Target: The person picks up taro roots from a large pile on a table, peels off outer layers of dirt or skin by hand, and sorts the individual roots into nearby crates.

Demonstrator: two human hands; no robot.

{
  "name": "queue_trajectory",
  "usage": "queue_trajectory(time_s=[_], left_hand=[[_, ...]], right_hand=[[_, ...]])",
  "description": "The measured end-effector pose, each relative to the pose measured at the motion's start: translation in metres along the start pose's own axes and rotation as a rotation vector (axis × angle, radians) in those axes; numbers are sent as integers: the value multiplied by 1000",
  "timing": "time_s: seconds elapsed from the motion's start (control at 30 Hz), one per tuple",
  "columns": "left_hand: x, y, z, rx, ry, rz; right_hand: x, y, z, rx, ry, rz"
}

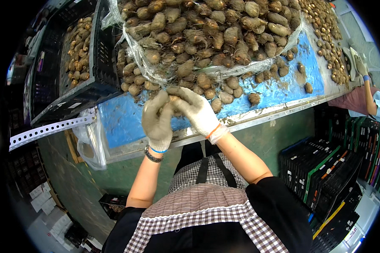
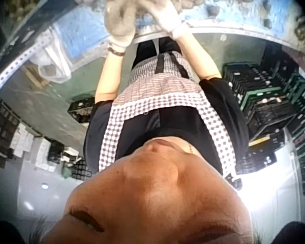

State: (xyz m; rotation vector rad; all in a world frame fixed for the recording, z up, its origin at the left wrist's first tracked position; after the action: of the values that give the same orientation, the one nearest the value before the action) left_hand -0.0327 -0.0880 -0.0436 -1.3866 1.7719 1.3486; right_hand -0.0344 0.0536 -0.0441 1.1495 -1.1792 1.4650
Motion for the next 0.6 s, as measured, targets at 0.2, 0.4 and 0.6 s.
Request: queue_trajectory(time_s=[0.2, 0.4, 0.6], left_hand=[[30, -2, 3, 43, -10, -338], [5, -5, 35, 234, 204, -11], [-20, -22, 123, 784, 587, -49]], right_hand=[[1, -21, -67, -163, -328, 131], [-13, -61, -300, -600, 679, -299], [-3, -67, -278, -767, 263, -94]])
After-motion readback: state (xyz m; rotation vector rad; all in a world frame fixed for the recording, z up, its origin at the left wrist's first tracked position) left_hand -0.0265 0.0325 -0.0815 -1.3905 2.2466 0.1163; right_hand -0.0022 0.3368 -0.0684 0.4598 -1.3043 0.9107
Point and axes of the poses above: each hand's wrist, its own y-axis towards the middle knuckle, its own z-axis out of the palm, x = y × z, the point moved 5 cm from there along y, towards the middle knuckle, and after that the axes turned 1 degree about -y, right-handed, at the moved point
